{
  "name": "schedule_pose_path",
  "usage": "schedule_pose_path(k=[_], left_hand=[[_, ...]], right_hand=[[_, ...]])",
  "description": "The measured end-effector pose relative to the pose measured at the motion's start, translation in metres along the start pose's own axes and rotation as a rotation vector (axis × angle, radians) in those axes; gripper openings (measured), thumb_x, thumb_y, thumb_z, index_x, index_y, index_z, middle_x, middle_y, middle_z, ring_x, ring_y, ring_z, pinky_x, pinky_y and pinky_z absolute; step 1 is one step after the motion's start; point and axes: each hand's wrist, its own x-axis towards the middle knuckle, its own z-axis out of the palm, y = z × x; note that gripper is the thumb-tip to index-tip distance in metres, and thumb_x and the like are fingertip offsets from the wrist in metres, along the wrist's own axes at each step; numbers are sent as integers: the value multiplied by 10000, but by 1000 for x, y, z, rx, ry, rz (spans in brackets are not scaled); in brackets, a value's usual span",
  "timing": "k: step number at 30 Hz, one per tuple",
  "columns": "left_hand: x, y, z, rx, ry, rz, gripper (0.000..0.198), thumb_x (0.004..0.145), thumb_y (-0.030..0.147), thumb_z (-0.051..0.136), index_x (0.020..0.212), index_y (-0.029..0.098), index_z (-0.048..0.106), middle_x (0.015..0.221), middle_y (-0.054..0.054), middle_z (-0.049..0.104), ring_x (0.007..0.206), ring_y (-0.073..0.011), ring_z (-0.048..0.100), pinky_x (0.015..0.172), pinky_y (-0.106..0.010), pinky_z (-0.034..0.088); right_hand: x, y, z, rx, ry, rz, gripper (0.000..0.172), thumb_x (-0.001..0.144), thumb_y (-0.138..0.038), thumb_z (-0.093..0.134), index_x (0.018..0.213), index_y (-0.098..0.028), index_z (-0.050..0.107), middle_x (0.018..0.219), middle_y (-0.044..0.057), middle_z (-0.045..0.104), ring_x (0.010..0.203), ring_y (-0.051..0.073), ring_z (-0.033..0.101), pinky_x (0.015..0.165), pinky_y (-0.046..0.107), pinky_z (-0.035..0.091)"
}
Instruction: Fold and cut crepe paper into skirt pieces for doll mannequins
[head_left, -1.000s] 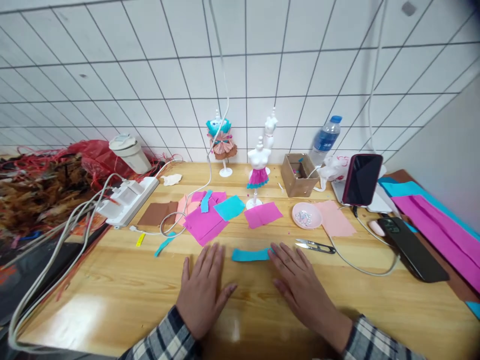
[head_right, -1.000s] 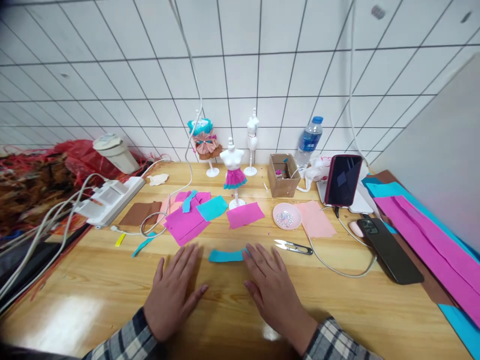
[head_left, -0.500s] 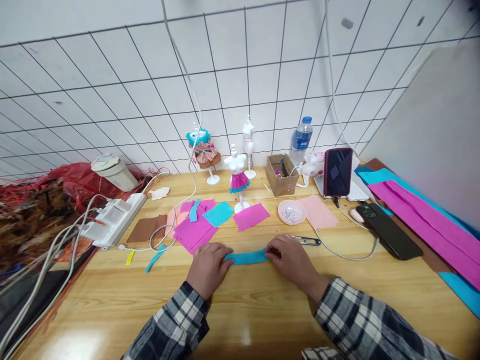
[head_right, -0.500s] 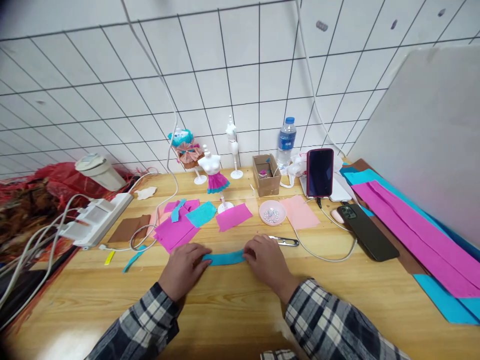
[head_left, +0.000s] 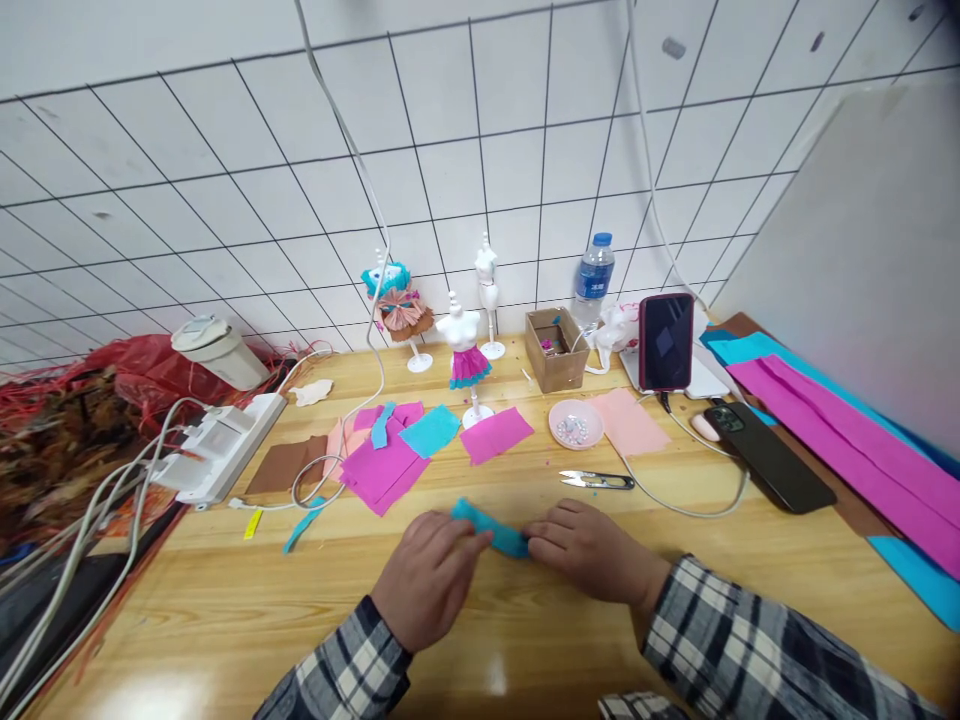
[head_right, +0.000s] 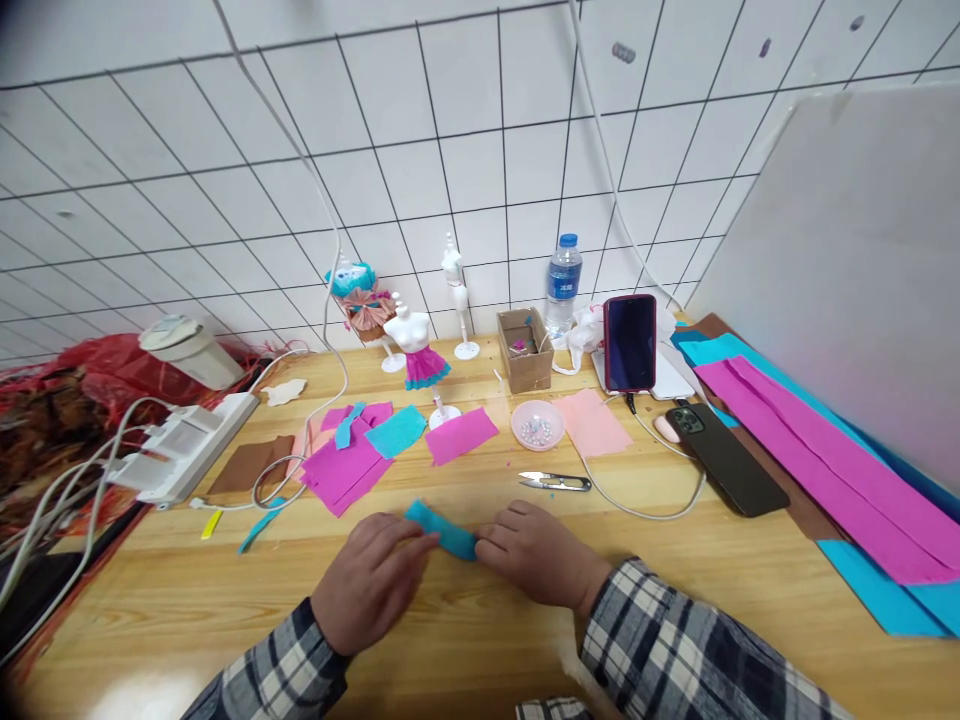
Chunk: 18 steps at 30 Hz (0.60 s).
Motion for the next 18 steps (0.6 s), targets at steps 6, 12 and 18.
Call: schedule_pose_path(k=[6,12,18], left_hand=[[16,13,11,64,-67,17,349,861,329,589,1209,318,586,1178,-22,647,1123,-203,524,1050,-422,289],[11,13,18,88,44,69,138,875,203,560,809,275,657,955,37,689,958,-146,564,992,-405,254],[5,21,20,249,45,36,146,865,163,541,778,247,623,799,4,640,777,-154,512,796,-361,319]], right_hand=[[0,-9,-8,-88,75,-134,186,947,-147,432,940,-184,614,1039,53,695,944,152,595,794,313,416],[-10,-9,-11,-133,74,-167,178,933,-140,456,920,-188,627,1056,42,699,917,149,602,768,305,434],[-11,-12,-13,-46,68,-106,197,941,-172,439,978,-211,629,1040,50,697,896,145,595,766,304,421]])
